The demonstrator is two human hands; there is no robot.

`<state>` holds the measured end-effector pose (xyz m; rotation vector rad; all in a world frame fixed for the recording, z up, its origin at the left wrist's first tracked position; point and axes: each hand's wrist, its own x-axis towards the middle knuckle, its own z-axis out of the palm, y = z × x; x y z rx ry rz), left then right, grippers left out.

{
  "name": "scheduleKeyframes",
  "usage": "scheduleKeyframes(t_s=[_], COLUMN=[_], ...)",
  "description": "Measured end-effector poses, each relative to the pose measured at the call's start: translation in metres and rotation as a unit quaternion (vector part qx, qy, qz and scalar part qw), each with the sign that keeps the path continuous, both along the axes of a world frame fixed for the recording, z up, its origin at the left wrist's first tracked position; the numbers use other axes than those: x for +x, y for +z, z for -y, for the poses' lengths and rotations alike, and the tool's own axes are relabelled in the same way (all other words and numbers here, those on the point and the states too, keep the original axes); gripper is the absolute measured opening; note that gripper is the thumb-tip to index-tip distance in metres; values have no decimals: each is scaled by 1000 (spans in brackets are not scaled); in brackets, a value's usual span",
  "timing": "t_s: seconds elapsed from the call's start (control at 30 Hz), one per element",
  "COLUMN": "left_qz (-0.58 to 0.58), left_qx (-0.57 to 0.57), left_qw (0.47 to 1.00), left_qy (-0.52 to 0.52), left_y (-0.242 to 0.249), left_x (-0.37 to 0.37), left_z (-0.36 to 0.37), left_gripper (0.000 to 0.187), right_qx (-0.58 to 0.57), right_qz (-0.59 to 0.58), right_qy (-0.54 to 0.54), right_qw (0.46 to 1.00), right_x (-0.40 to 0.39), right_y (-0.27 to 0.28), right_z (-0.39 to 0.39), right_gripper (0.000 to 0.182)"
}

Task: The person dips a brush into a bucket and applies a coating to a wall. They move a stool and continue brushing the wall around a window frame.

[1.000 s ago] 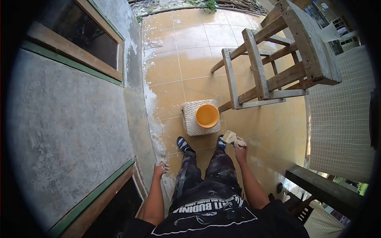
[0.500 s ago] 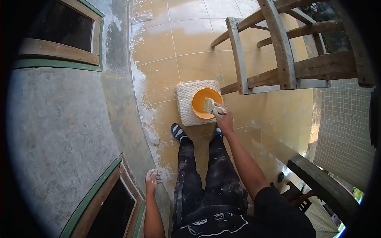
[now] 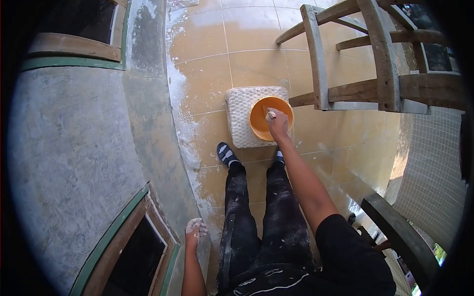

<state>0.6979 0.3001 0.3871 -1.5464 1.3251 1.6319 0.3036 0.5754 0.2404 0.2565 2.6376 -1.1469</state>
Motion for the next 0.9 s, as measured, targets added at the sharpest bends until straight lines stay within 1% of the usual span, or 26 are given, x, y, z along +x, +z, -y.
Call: scheduleKeyframes(t_s=[0.07,0.13,0.17,0.23,0.27,0.3,0.37,0.4,0.47,0.5,0.57,0.6,0.73,0.8,0.83,0.9], left_qz=[0,-12,-12,-14,-17,-14,-15,-17,-22,-16,-11,-13,-18,-12,-5,2], left_qx=[-3,-18,-19,-29,-30,-25,-18,-14,-9,-12,-17,-14,-14,-11,-9,-12], left_qw=[1000,1000,1000,999,999,1000,1000,1000,1000,1000,1000,1000,1000,1000,1000,1000], left_qy=[0,-2,-3,0,0,-1,-3,0,2,4,8,8,8,9,12,20], left_y=[-1,0,2,7,8,9,9,9,7,7,6,5,10,8,8,11], left_x=[0,1,0,-5,-6,-4,-1,1,2,1,1,2,6,15,20,27], left_z=[7,14,17,21,23,24,26,27,29,29,28,28,30,34,36,40], left_gripper=[21,22,22,21,21,21,21,21,21,21,21,22,22,22,21,21], right_qx=[6,41,39,-19,-65,-64,-205,-204,-254,-254,-298,-325,-317,-266,-268,-304], right_qz=[-15,-16,-15,-43,-17,-20,-41,-46,3,-1,75,100,93,96,95,63], right_qy=[0,14,13,5,-27,-28,-103,-104,-108,-107,-82,-96,-134,-11,-10,-55], right_qw=[1000,999,999,999,997,997,973,972,961,961,948,936,934,959,959,949], right_x=[-1,0,0,-3,0,8,21,27,36,40,44,45,42,42,40,38], right_y=[-9,-15,-10,19,52,64,84,89,94,86,75,77,80,81,83,89], right_z=[-2,-5,-8,-12,-10,-15,-29,-31,-33,-32,-22,-19,-19,-17,-18,-27], right_gripper=[25,26,26,26,25,25,25,25,25,25,25,26,25,25,25,25])
